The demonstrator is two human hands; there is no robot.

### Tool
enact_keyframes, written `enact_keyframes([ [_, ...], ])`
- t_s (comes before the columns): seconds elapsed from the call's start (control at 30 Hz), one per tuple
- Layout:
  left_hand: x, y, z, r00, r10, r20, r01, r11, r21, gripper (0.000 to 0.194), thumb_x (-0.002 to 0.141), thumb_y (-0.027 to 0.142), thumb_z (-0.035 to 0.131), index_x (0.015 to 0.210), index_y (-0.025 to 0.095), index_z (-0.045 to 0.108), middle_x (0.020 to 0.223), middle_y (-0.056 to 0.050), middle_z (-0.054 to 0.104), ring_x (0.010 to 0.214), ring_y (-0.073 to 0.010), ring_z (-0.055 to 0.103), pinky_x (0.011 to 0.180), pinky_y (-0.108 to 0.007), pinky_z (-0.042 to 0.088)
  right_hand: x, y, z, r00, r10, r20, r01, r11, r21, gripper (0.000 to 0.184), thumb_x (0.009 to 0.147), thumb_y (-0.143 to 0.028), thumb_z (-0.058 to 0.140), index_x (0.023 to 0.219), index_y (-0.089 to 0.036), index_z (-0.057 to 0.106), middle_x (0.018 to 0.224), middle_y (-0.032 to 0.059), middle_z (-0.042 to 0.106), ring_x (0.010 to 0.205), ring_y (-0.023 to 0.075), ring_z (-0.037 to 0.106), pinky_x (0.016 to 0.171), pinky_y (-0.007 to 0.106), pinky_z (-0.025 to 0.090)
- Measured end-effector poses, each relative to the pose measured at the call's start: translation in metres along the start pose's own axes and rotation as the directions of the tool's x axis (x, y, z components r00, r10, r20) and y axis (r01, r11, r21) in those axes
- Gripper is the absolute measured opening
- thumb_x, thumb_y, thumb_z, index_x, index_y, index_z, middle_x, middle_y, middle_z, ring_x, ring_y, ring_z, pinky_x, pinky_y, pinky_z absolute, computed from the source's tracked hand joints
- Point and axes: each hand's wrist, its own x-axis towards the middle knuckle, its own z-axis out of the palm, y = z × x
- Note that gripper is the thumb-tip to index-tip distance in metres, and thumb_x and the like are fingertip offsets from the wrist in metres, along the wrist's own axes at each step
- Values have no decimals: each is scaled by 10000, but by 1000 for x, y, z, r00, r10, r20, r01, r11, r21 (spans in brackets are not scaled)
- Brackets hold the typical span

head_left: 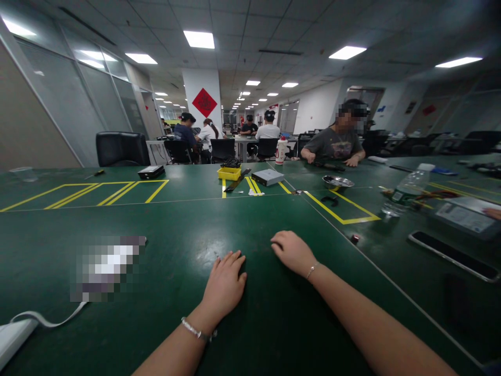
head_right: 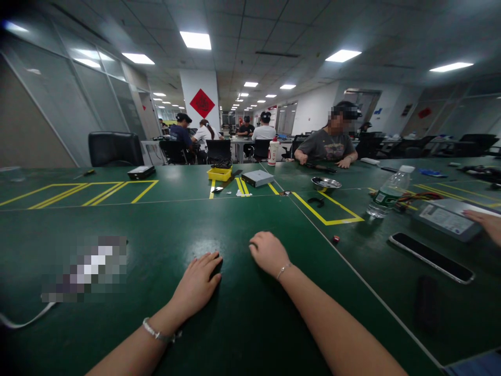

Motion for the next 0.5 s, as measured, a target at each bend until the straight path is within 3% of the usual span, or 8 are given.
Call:
enact_keyframes([
  [0.07,0,0,-1,1000,-8,0,8,1000,-12,420,799,272,412,1214,225,462,1346,-33,398,1260,-220,296,1047,-444,179,0,38,-16,949,272,-158,-291,950,-116,302,809,-276,388,955,-133,610,1002,148,571,980,241,499,866,386,370],
  [0.13,0,0,-1,1000,-11,-6,11,1000,-20,421,792,270,423,1208,223,469,1339,-32,408,1256,-218,304,1047,-439,183,-7,79,-32,828,490,-271,-547,812,-204,342,778,-303,427,1007,-93,570,1029,199,531,988,290,487,825,418,387],
  [0.2,0,0,0,1000,-11,-20,11,1000,-29,415,787,274,431,1196,223,481,1330,-31,421,1250,-218,314,1045,-438,189,-20,116,-45,689,662,-296,-723,658,-210,417,758,-353,437,1038,-61,539,1038,229,513,987,326,488,785,426,407],
  [0.3,1,-1,1,999,-20,-26,19,999,-46,407,780,277,441,1180,222,496,1318,-31,437,1241,-219,328,1044,-440,193,-38,151,-55,499,828,-254,-867,480,-136,545,742,-443,419,1109,-46,485,1081,263,487,995,357,490,758,434,422],
  [0.37,1,-1,1,999,-28,-24,26,998,-59,404,777,276,445,1173,222,503,1313,-31,442,1238,-221,332,1045,-441,190,-44,161,-56,408,889,-210,-913,398,-88,605,728,-499,411,1156,-75,453,1133,269,459,1016,373,479,754,449,425],
  [0.43,1,-1,0,999,-31,-26,29,997,-69,398,777,277,446,1165,222,509,1309,-32,446,1235,-222,335,1045,-439,189,-46,164,-53,358,918,-172,-934,352,-63,621,713,-528,416,1170,-109,445,1164,265,444,1041,388,461,741,469,428],
  [0.5,1,-1,0,999,-31,-30,29,997,-75,390,774,280,450,1154,219,518,1300,-35,456,1231,-222,341,1044,-432,191,-46,166,-48,353,921,-164,-936,348,-54,603,706,-519,430,1162,-125,454,1164,260,453,1054,397,449,724,482,431],
])
